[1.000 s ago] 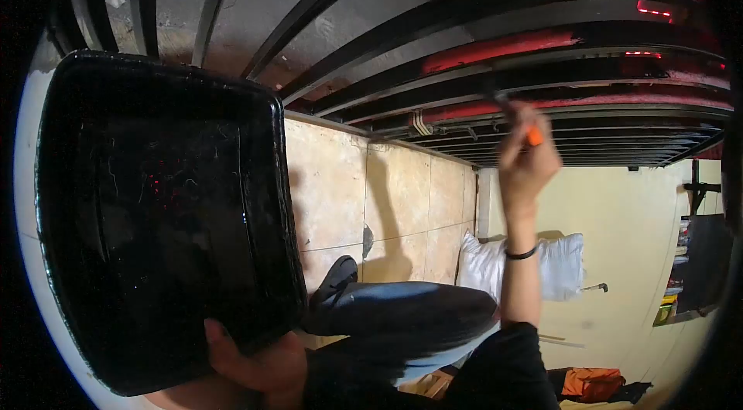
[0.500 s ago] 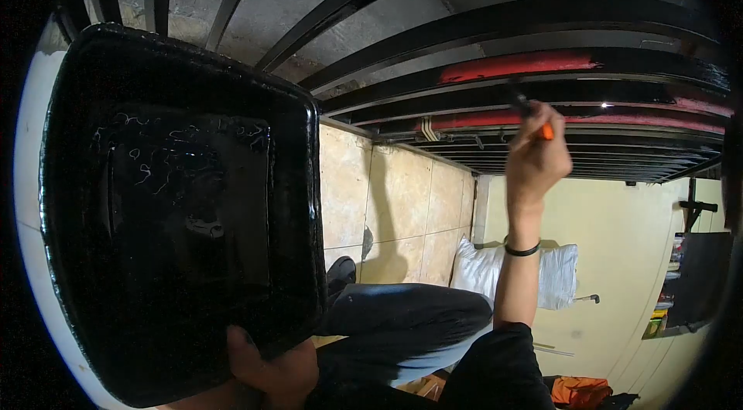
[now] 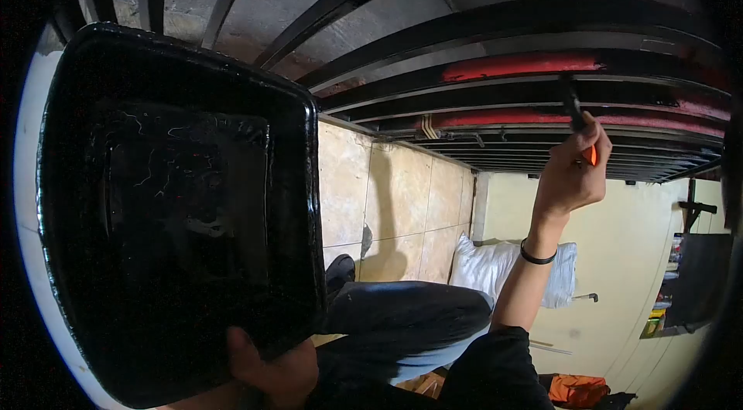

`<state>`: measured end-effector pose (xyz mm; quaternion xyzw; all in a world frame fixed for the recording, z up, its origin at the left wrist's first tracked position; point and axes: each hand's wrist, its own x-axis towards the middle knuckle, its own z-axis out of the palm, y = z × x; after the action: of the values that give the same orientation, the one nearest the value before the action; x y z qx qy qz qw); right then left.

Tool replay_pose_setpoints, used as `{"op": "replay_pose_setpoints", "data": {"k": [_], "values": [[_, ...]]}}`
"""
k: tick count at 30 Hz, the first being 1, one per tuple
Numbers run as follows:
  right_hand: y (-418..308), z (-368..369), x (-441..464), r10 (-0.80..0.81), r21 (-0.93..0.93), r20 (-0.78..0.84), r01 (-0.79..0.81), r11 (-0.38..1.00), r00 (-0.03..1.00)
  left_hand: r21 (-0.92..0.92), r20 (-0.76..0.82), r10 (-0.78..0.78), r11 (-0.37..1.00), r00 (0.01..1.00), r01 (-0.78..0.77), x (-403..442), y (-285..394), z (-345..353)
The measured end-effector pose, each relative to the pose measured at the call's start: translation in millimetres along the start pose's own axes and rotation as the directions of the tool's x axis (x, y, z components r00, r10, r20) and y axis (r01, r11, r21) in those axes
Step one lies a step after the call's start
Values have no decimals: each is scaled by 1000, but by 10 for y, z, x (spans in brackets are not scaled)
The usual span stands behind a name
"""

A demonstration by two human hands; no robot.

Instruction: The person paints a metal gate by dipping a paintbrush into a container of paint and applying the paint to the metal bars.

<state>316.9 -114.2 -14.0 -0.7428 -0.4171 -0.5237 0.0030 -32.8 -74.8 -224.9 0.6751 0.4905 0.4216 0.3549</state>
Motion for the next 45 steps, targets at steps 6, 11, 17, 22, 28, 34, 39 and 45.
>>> {"op": "replay_pose_setpoints", "data": {"k": [6, 11, 17, 22, 28, 34, 39, 45], "values": [[-43, 139, -480, -279, 55, 226, 273, 960, 933, 0, 0, 2, 1000, 1000, -2, 0, -8, -12], [-493, 377, -1035, -244, 245, 482, 138, 960, 842, 1, 1, 10, 1000, 1000, -10, -6, -36, -45], [-33, 11, -334, -60, 185, 280, 8, 983, 958, 8, -4, 9, 1000, 1000, -9, -2, -7, -13], [-2, -460, 257, -87, -8, 87, 88, 996, 992, 13, 0, 11, 1000, 1000, -11, -19, -30, -37], [-341, -122, -588, -275, 10, 387, 295, 956, 880, 6, 11, 5, 1000, 1000, -5, -28, -64, -45], [-488, 132, -1027, -245, 278, 450, 126, 952, 859, 25, -8, 31, 999, 999, -31, -28, -65, -53], [218, -469, -117, -41, 197, 311, -22, 980, 949, -15, 17, -161, 987, 987, 162, -263, -524, -123], [580, -865, 649, -232, -122, 35, 235, 964, 972, -687, 177, -460, 575, 870, 445, 65, -53, 68]]}}
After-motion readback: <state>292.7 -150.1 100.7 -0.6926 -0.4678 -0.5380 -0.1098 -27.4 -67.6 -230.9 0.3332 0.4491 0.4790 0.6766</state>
